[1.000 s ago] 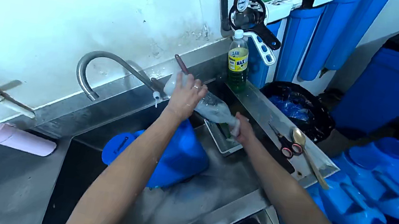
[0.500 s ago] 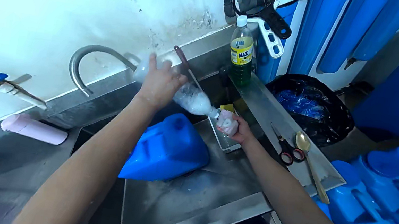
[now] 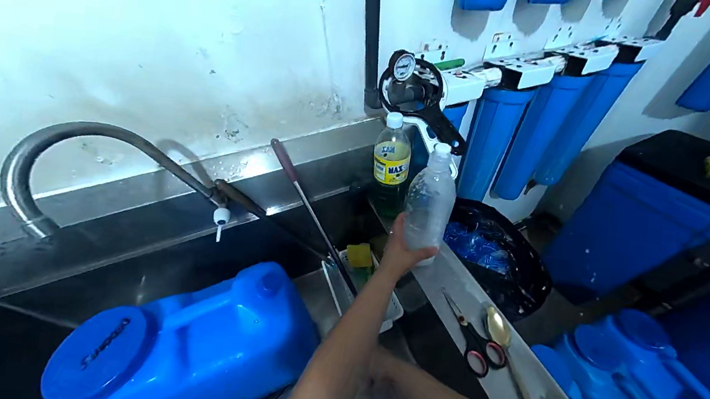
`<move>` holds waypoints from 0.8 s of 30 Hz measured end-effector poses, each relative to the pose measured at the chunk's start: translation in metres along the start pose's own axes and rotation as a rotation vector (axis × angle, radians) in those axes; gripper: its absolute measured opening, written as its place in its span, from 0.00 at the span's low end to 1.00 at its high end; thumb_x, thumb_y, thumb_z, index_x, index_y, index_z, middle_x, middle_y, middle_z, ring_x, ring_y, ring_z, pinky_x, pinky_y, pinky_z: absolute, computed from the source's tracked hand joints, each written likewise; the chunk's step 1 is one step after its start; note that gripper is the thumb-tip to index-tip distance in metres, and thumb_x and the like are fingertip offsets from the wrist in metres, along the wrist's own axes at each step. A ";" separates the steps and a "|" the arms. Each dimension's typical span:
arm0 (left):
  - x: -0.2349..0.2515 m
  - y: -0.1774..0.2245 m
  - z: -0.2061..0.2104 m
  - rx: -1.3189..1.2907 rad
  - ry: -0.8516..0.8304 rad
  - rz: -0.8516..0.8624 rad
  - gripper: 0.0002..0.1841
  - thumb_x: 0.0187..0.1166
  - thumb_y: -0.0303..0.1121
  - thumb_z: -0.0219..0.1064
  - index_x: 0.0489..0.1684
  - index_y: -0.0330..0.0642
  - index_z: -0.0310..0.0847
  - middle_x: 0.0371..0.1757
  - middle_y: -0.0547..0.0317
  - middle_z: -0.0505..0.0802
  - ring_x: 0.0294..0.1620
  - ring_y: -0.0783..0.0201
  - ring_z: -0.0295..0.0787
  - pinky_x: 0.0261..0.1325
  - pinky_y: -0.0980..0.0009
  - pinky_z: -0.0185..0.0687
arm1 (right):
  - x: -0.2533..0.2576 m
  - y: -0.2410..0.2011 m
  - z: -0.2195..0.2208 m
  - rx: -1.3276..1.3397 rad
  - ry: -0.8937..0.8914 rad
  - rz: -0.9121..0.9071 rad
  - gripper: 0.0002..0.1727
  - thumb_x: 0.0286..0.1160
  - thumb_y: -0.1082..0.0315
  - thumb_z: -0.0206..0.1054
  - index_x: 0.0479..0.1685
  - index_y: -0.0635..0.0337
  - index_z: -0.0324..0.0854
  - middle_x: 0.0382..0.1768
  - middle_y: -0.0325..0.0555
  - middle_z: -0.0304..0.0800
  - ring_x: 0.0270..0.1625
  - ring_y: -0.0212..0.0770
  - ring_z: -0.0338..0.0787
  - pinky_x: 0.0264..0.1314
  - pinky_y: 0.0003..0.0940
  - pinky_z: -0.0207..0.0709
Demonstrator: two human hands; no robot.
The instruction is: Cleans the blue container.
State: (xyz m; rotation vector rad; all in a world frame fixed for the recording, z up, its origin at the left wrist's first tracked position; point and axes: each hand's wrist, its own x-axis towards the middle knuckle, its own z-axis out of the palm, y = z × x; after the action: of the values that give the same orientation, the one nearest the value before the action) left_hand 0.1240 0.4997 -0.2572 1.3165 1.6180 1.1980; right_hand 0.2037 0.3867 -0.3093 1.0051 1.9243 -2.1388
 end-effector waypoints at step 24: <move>-0.270 -0.033 -0.367 0.912 0.115 -0.597 0.67 0.49 0.62 0.87 0.97 0.59 0.45 0.96 0.35 0.45 0.93 0.26 0.39 0.80 0.21 0.48 | 0.136 -0.181 0.175 -1.096 0.429 -0.527 0.26 0.91 0.57 0.50 0.68 0.70 0.80 0.64 0.68 0.87 0.71 0.66 0.85 0.70 0.64 0.77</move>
State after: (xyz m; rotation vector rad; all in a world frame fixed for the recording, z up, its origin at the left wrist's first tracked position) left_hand -0.1665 0.1555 -0.1815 1.0960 2.5429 0.1422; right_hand -0.0594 0.3104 -0.2281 0.7496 3.1829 -0.6132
